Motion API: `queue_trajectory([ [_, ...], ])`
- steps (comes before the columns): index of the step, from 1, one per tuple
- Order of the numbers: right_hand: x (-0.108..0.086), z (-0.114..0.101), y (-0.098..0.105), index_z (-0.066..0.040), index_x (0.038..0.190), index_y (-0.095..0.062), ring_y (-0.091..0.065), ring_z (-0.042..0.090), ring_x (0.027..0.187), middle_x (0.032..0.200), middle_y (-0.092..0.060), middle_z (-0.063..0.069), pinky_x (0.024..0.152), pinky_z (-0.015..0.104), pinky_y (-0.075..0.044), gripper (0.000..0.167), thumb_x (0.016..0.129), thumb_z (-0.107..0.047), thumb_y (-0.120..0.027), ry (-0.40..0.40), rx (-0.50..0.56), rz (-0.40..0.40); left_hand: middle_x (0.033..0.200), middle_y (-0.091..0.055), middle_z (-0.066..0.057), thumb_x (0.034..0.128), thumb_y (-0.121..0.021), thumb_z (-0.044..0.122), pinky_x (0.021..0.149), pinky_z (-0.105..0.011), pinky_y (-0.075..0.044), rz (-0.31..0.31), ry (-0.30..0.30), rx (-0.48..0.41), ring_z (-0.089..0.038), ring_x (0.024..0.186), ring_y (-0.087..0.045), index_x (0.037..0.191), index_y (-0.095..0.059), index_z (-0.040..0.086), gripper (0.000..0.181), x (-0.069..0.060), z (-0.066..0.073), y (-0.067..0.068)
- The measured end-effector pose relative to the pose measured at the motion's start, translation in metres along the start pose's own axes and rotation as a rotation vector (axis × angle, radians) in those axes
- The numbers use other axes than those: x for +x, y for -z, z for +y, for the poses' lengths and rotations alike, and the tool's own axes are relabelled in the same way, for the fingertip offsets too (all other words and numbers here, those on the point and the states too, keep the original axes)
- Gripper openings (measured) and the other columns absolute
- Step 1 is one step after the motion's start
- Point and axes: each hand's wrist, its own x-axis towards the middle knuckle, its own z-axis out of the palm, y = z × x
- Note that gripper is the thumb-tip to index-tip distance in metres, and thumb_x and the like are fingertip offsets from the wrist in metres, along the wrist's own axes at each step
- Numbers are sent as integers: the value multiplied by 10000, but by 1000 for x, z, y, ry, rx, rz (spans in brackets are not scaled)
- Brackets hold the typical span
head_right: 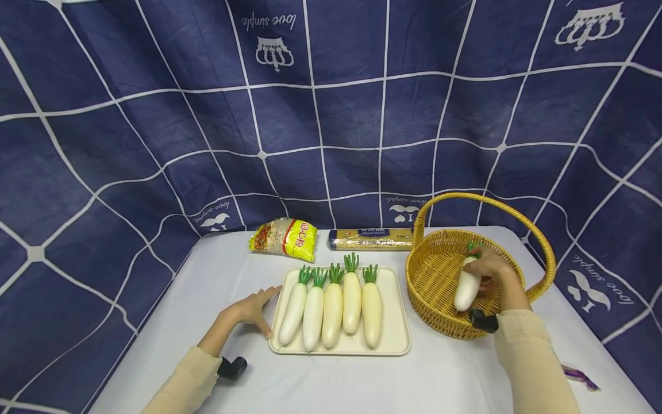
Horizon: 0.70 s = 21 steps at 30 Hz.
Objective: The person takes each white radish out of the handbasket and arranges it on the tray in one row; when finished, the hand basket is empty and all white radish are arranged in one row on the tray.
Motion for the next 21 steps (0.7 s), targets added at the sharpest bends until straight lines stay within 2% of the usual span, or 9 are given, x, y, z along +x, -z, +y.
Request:
queue_trajectory([
  [4,-2,0,-3,163,1338,-134,-597,261,801,1107,-386,358,664,425,-580,711,878,-148,-578,48,30,12,1487,-289,-250,460,-914,175,1080,-639,-200,2,-3,-3,-482,1366,-204,1456,-334,66,1158,0,0,0],
  [10,-6,-5,-4,191,1353,-110,-602,222,769,1085,-422,346,663,432,-581,746,900,-186,-568,96,17,25,1479,-303,-252,457,-915,181,1073,-645,-209,7,-8,6,-485,1362,-212,1451,-342,62,1154,1,0,0],
  [16,-15,-15,-7,176,1378,-108,-583,310,899,1196,-332,394,726,464,-572,759,919,-223,-561,128,9,21,1480,-303,-250,451,-916,186,1074,-644,-209,10,-5,5,-481,1364,-212,1451,-343,62,1159,2,-1,-1],
  [21,-23,-22,-13,171,1380,-136,-583,365,927,1230,-299,424,753,493,-564,741,920,-221,-564,172,-17,34,1483,-298,-249,457,-914,179,1077,-642,-203,12,-4,-2,-479,1367,-207,1452,-341,64,1154,1,-1,-1],
])
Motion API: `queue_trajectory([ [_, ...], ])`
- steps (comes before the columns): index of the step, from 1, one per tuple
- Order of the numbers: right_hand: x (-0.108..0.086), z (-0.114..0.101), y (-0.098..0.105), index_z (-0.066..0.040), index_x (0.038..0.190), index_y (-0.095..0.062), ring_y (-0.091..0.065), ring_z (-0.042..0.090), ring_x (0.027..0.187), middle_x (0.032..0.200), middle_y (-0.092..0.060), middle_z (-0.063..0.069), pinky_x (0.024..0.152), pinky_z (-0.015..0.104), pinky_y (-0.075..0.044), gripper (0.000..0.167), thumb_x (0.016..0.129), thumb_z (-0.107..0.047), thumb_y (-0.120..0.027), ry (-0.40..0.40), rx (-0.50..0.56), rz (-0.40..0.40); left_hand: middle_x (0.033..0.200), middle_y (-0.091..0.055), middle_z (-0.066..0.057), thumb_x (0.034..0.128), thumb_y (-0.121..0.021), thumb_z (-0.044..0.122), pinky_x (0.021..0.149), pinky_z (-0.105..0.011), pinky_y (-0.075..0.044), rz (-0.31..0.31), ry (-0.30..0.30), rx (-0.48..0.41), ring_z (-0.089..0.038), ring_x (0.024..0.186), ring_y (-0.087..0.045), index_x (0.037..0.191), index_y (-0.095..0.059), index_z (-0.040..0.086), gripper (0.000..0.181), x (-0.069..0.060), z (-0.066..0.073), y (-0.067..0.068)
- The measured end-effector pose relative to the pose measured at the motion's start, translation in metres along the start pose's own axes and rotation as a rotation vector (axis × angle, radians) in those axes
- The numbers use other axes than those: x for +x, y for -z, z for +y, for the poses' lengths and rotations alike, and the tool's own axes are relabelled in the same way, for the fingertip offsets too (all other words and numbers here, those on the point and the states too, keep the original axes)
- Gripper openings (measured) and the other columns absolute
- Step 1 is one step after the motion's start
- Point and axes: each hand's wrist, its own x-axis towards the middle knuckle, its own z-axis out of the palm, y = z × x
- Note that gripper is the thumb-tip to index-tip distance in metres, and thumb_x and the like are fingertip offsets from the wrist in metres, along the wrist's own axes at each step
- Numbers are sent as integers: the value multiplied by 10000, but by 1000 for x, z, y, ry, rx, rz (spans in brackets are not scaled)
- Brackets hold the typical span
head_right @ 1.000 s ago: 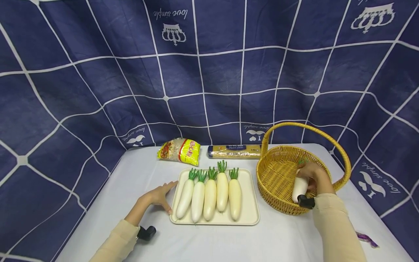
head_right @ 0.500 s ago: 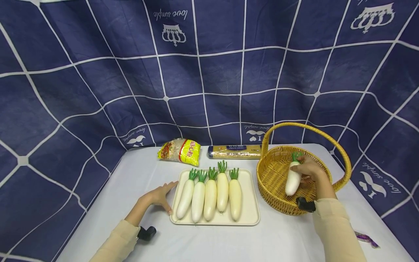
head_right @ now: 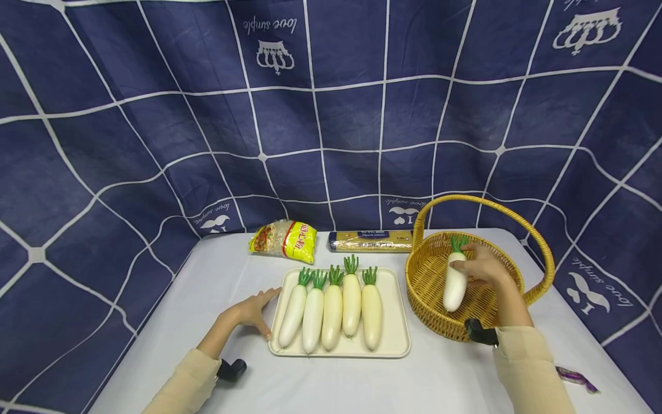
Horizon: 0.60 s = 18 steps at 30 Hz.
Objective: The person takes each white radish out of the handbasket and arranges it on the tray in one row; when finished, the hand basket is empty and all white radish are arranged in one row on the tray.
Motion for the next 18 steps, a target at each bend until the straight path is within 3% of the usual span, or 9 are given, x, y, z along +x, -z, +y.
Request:
queue_trajectory([
  [6,-4,-7,-6,167,1377,-149,-576,407,941,1188,-348,428,743,495,-567,716,925,-207,-561,36,-13,27,1480,-300,-254,454,-914,174,1075,-647,-200,-3,2,-10,-482,1366,-203,1450,-346,63,1152,-2,2,0],
  [11,-5,-10,-6,172,1375,-132,-595,356,906,1129,-425,412,698,471,-578,699,930,-170,-548,69,3,39,1481,-298,-254,456,-914,167,1075,-648,-197,-5,3,-16,-481,1367,-201,1451,-344,65,1151,-3,3,1],
  [18,-4,-17,-4,187,1374,-114,-601,370,924,1161,-421,451,670,445,-582,698,940,-158,-537,96,-5,58,1478,-302,-257,458,-913,166,1073,-651,-198,-6,-2,-11,-487,1364,-203,1448,-347,61,1146,-2,2,1],
])
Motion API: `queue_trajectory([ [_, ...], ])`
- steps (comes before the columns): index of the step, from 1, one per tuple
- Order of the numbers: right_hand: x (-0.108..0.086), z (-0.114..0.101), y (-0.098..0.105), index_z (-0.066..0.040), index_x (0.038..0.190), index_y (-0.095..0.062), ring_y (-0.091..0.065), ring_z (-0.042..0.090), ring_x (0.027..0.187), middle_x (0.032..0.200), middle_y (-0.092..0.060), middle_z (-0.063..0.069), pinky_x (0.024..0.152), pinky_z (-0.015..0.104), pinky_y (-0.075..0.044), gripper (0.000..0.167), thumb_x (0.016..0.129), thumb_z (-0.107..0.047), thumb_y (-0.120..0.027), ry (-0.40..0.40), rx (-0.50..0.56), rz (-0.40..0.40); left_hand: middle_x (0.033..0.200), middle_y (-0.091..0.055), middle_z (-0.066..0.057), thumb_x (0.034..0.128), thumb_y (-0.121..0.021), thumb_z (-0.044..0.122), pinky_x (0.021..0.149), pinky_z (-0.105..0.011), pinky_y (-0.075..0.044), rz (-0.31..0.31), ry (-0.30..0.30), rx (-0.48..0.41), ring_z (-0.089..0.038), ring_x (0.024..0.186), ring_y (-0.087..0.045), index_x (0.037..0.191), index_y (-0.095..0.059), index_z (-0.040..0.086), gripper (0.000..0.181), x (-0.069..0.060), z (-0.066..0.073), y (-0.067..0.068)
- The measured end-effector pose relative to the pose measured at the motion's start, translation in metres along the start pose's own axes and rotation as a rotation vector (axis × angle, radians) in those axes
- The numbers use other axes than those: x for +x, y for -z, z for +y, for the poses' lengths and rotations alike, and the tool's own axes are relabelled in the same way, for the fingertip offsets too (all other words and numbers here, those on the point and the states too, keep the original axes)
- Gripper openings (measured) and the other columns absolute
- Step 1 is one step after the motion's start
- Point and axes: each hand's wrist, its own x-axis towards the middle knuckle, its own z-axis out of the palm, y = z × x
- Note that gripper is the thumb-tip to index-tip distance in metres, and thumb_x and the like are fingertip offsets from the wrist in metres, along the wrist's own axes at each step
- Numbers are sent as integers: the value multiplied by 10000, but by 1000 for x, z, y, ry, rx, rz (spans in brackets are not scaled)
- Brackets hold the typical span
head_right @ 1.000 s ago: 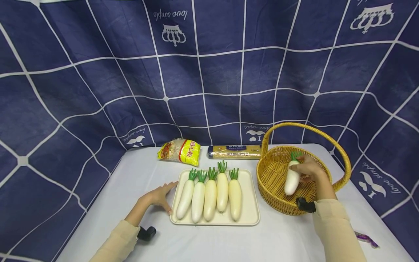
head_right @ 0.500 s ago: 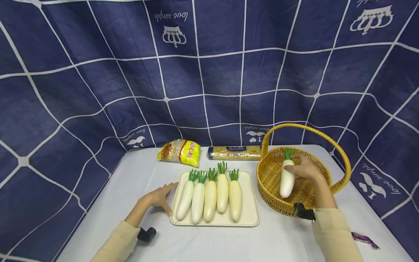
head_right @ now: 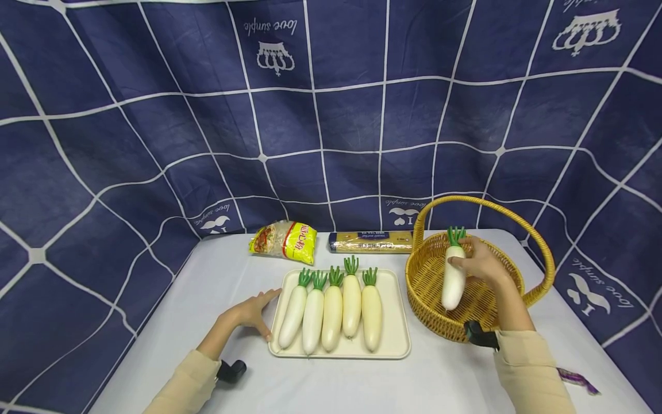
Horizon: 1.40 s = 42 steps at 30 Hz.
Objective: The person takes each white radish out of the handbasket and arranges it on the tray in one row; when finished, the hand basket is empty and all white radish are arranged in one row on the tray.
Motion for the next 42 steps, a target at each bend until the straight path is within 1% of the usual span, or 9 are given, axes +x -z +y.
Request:
queue_trajectory([
  [6,-1,-5,1,190,1371,-119,-592,395,961,1204,-389,480,671,436,-584,697,949,-172,-539,26,29,34,1475,-304,-260,455,-915,159,1071,-652,-200,2,-3,-3,-494,1361,-204,1446,-348,56,1147,0,-1,0],
  [10,-4,-12,-3,174,1382,-135,-600,379,961,1225,-386,477,673,424,-586,704,946,-197,-545,31,40,37,1475,-304,-261,459,-915,156,1073,-650,-200,4,-8,-5,-493,1360,-204,1444,-350,52,1141,-1,-1,0],
  [15,-6,-19,-11,148,1390,-167,-600,363,954,1234,-396,455,679,424,-585,694,936,-194,-565,43,47,27,1476,-303,-261,459,-916,160,1074,-649,-200,3,-8,-6,-491,1361,-205,1445,-349,51,1142,0,-2,-1],
  [19,-7,-24,-17,138,1392,-182,-591,389,968,1239,-396,444,674,432,-583,695,930,-196,-579,58,38,16,1474,-305,-264,460,-915,166,1074,-646,-203,3,-10,-2,-494,1359,-208,1444,-349,48,1142,-1,-2,-1],
  [24,-10,-31,-25,123,1398,-193,-588,403,969,1232,-405,426,666,411,-585,699,922,-199,-591,65,26,0,1478,-296,-262,467,-915,177,1077,-644,-200,1,-11,2,-490,1362,-203,1448,-340,48,1144,-1,-2,-1],
  [28,-13,-36,-33,107,1398,-213,-592,396,961,1224,-414,409,688,432,-581,700,914,-213,-604,78,13,-22,1483,-288,-260,477,-915,178,1077,-646,-198,-4,-13,2,-488,1365,-198,1451,-331,47,1144,-1,-2,-1],
  [31,-14,-38,-39,109,1391,-226,-598,381,951,1223,-415,404,684,429,-583,690,910,-204,-609,98,23,-35,1483,-289,-260,478,-916,178,1075,-648,-201,-5,-15,4,-488,1364,-200,1450,-332,45,1142,-1,-2,-1],
  [37,-14,-40,-51,112,1357,-265,-623,304,862,1187,-434,411,611,392,-588,657,893,-181,-627,144,65,-38,1481,-293,-259,475,-916,184,1073,-650,-204,2,-13,12,-486,1363,-205,1448,-338,46,1140,-1,-3,-2],
  [42,-14,-42,-59,104,1347,-283,-628,297,858,1174,-444,411,620,401,-590,641,890,-185,-627,159,73,-47,1483,-290,-260,474,-916,179,1073,-651,-199,-1,-11,5,-488,1364,-201,1449,-337,47,1142,0,-3,-2],
])
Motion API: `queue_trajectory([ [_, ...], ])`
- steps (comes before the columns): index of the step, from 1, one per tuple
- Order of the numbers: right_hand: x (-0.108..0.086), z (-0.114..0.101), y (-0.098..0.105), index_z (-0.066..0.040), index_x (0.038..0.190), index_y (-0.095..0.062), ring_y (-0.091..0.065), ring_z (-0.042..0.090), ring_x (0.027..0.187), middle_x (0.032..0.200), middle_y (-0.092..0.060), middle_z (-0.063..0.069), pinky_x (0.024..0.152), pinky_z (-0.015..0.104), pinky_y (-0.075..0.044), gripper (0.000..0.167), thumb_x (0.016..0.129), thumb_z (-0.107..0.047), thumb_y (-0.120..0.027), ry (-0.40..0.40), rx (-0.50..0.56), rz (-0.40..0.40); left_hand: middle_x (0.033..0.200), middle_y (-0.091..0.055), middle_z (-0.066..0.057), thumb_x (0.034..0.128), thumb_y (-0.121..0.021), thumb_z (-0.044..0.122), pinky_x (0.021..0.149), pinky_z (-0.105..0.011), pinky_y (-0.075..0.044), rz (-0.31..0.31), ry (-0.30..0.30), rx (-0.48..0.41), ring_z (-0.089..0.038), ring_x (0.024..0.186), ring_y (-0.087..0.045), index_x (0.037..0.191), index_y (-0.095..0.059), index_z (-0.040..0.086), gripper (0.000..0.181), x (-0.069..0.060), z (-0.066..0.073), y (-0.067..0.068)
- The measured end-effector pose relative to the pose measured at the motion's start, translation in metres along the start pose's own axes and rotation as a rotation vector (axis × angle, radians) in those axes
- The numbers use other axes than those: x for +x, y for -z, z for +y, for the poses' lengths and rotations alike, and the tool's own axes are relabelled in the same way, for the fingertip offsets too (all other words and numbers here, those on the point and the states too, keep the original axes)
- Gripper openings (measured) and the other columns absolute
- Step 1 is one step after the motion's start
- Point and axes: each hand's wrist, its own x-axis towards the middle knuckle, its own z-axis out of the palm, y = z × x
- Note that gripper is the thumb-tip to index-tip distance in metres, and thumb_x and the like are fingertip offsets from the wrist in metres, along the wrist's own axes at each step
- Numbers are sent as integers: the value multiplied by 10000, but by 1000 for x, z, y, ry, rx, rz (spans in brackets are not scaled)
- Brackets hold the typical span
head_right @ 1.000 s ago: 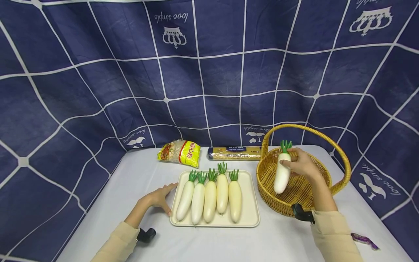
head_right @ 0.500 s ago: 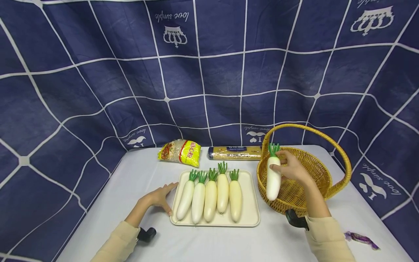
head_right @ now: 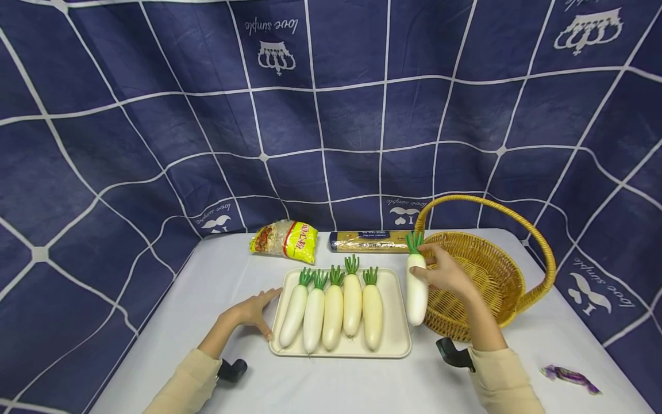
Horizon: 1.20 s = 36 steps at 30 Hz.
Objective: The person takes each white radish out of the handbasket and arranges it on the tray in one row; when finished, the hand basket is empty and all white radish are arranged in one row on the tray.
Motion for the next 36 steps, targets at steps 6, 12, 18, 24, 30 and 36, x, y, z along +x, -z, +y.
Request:
queue_trajectory([
  [6,1,-4,-8,99,1369,-281,-608,355,918,1194,-449,399,637,397,-588,645,888,-155,-627,-19,-1,-12,1484,-291,-256,473,-915,193,1078,-643,-203,-3,3,7,-483,1365,-204,1451,-336,52,1146,0,1,2],
  [12,4,-8,-17,81,1370,-297,-595,384,956,1210,-454,391,633,372,-586,639,879,-153,-632,-24,3,-6,1480,-295,-261,473,-914,177,1077,-646,-198,-4,2,2,-491,1363,-200,1451,-333,49,1145,-1,1,2],
  [18,7,-9,-30,72,1359,-322,-602,356,924,1180,-479,376,631,360,-583,623,866,-138,-641,-17,8,-3,1479,-294,-263,481,-915,170,1079,-644,-199,-4,-4,-3,-490,1363,-200,1450,-332,43,1137,-1,1,2],
  [24,11,-11,-44,61,1362,-331,-608,337,904,1172,-485,369,630,354,-578,615,864,-128,-639,-26,13,-3,1481,-293,-260,482,-915,170,1076,-646,-201,-3,1,-3,-488,1364,-202,1450,-334,47,1136,-1,1,1],
  [30,15,-12,-58,70,1353,-338,-609,319,886,1161,-489,363,615,349,-575,588,870,-111,-622,-15,43,-20,1483,-296,-252,474,-916,174,1078,-644,-200,1,10,-4,-480,1366,-204,1448,-343,54,1136,-1,2,1],
  [36,20,-14,-68,45,1333,-414,-607,372,924,1131,-547,333,610,354,-553,568,850,-149,-640,15,-76,16,1484,-293,-255,487,-915,168,1079,-643,-199,-1,2,-7,-486,1365,-199,1448,-340,47,1126,-2,2,1],
])
